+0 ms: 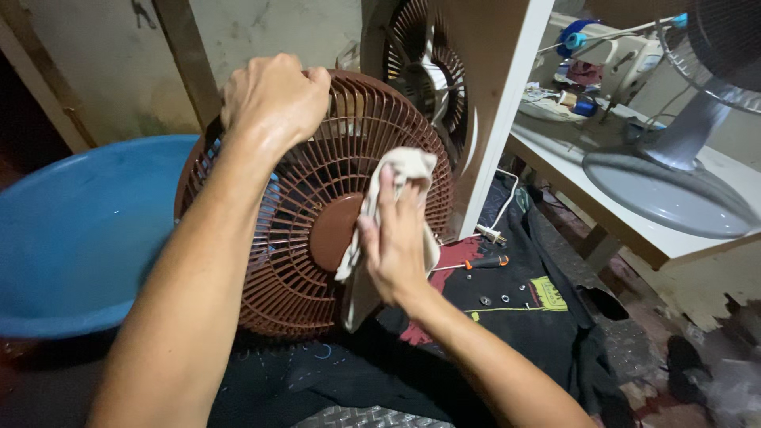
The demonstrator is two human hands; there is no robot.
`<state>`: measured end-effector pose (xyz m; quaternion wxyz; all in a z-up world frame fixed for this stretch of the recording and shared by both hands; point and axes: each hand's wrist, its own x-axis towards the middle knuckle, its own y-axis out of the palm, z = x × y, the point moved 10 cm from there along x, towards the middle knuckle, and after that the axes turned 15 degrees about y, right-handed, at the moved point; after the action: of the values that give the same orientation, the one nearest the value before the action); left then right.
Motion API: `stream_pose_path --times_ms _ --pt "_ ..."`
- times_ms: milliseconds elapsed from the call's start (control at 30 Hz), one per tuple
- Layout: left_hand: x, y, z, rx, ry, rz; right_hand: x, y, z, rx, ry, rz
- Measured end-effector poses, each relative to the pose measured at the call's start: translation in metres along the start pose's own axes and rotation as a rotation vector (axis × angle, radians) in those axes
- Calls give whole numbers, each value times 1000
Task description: The person wipes the front grill of a standing electric fan with a cloth, then removes the grill and continues to wipe it thoroughly on both sides. The fan remains disassembled on the floor during the cleaning process.
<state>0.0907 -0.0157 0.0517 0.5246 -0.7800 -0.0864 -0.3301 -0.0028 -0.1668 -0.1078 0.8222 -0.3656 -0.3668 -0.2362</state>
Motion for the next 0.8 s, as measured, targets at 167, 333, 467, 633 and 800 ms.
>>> stream_pose_path --times_ms 167,333,467,633,800 --pt "-11 -9 -15 19 86 -63 25 -7 -18 -29 79 -49" --pt "-20 -18 -3 -23 32 -58 84 -18 -21 14 88 -103" --pt "-28 -16 6 -9 -24 5 121 -15 -44 152 313 71" --pt "-45 -31 14 -131 -5 -64 146 -21 -48 291 243 360" --pt "-57 -44 30 -264 -20 -148 166 -37 -28 294 150 532"
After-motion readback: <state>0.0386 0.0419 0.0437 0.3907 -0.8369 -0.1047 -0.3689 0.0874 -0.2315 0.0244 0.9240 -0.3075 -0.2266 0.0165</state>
